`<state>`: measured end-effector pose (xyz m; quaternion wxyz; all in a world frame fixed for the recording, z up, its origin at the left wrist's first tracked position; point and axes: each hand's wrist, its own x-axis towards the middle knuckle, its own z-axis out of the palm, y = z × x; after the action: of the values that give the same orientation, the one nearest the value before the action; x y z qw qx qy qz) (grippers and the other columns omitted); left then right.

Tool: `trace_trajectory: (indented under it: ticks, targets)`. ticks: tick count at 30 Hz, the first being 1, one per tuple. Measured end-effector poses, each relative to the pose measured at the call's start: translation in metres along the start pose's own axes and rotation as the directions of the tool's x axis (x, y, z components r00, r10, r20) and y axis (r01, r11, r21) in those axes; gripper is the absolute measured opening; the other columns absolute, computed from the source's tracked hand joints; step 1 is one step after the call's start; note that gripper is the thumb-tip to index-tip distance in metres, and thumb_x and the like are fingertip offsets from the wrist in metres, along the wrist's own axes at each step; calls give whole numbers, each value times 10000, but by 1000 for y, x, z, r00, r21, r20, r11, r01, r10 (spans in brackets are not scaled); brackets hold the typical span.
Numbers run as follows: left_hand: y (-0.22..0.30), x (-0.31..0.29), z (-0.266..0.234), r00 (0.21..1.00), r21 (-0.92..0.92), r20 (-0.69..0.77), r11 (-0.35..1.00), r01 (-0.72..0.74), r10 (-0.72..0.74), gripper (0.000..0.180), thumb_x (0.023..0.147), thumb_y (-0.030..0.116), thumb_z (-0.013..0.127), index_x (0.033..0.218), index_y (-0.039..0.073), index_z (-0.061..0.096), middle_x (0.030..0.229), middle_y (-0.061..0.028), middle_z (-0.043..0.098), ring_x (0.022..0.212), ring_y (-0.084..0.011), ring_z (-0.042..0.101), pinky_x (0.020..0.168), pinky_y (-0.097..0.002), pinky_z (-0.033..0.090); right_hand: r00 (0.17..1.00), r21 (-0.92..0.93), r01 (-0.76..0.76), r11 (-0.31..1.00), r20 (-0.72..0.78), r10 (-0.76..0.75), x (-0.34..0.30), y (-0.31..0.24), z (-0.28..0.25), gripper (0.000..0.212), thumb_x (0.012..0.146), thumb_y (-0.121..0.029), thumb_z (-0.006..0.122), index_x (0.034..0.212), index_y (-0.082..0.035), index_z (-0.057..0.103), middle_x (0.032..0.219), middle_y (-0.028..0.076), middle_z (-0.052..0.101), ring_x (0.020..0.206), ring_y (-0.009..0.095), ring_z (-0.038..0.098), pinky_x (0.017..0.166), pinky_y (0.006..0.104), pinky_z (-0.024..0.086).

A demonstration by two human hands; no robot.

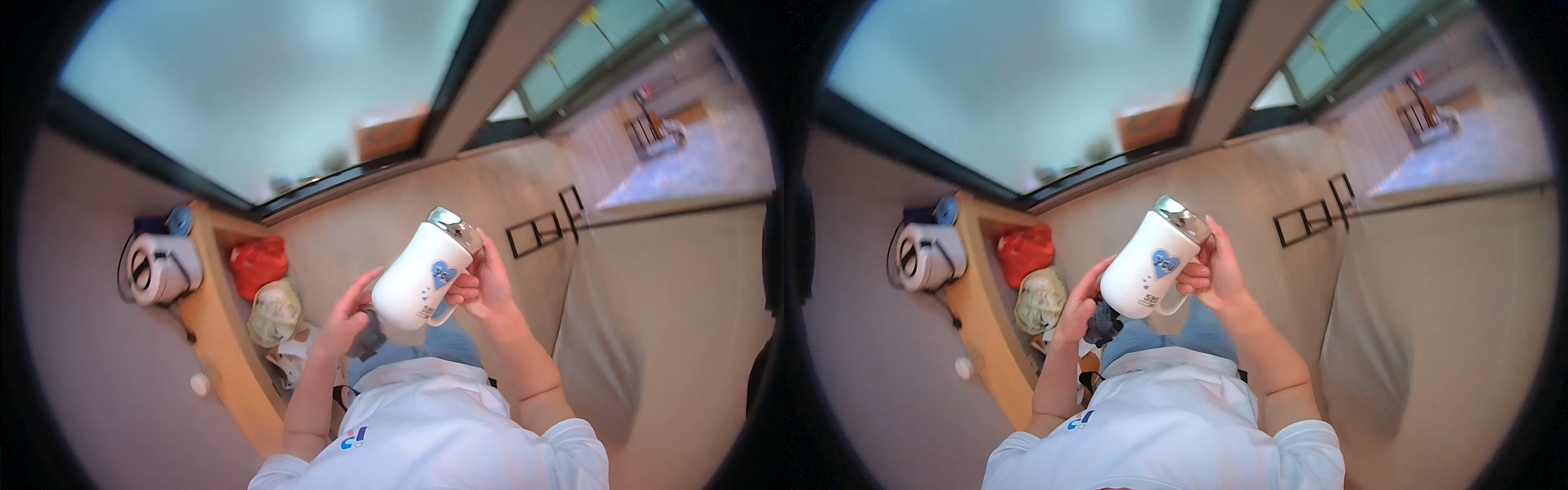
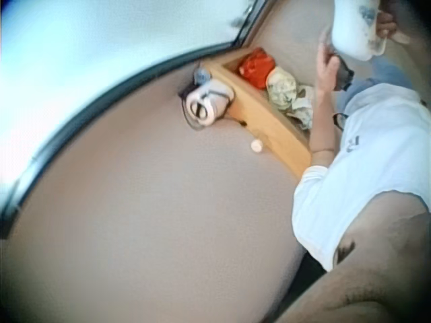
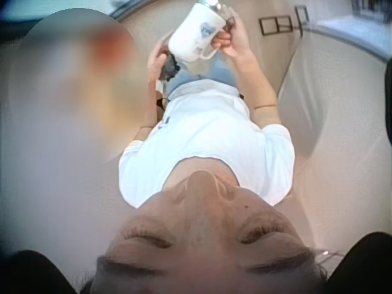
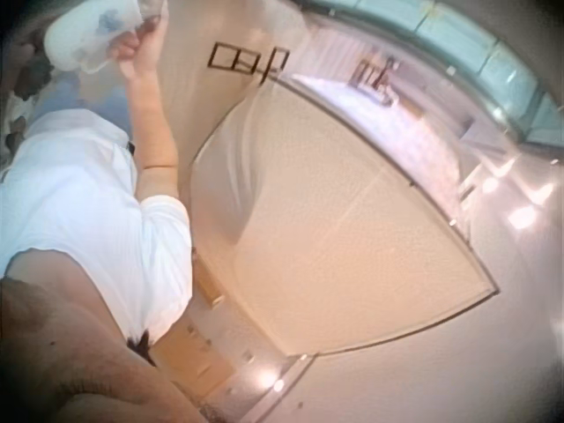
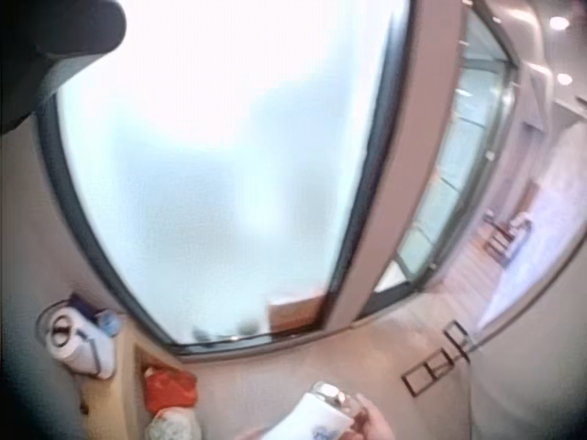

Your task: The person rummages through bags on the floor, picks up two mugs, and walks to the bathroom. They wash the mugs under running water in the sink, scrubbing the inside and outside surfaces.

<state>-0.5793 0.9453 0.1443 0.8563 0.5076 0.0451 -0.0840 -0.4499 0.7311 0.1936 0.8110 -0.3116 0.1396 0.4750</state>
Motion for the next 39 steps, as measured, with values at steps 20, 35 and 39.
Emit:
trace_trajectory:
  ticks: [20,35,39]
  targets:
    - [-118,302,336,891,213,232,914,346,-391,609,855,315,562,1321,-40,394,1209,-99,542,1093,-176,521,938,-315,412,912,468,411,783,-228,-342,-190,-263,-274,349,913,-491,432,960,-165,547,534,-19,422,465,117,434,492,290,471]
    - [-88,690,440,754,154,504,903,402,-422,630,883,433,570,1300,-16,425,1193,-74,555,1096,-141,511,933,-284,398,699,431,707,561,-303,-648,-110,-591,-323,398,942,-404,357,1088,-70,519,589,1,407,521,118,378,462,280,412]
    - [-90,781,473,659,216,554,852,476,-509,652,866,446,590,1303,-8,424,1180,-70,558,1080,-140,515,923,-285,404,613,425,786,449,-445,-652,-98,-658,-350,347,953,-361,356,1048,-84,542,563,2,373,498,125,363,449,275,407]
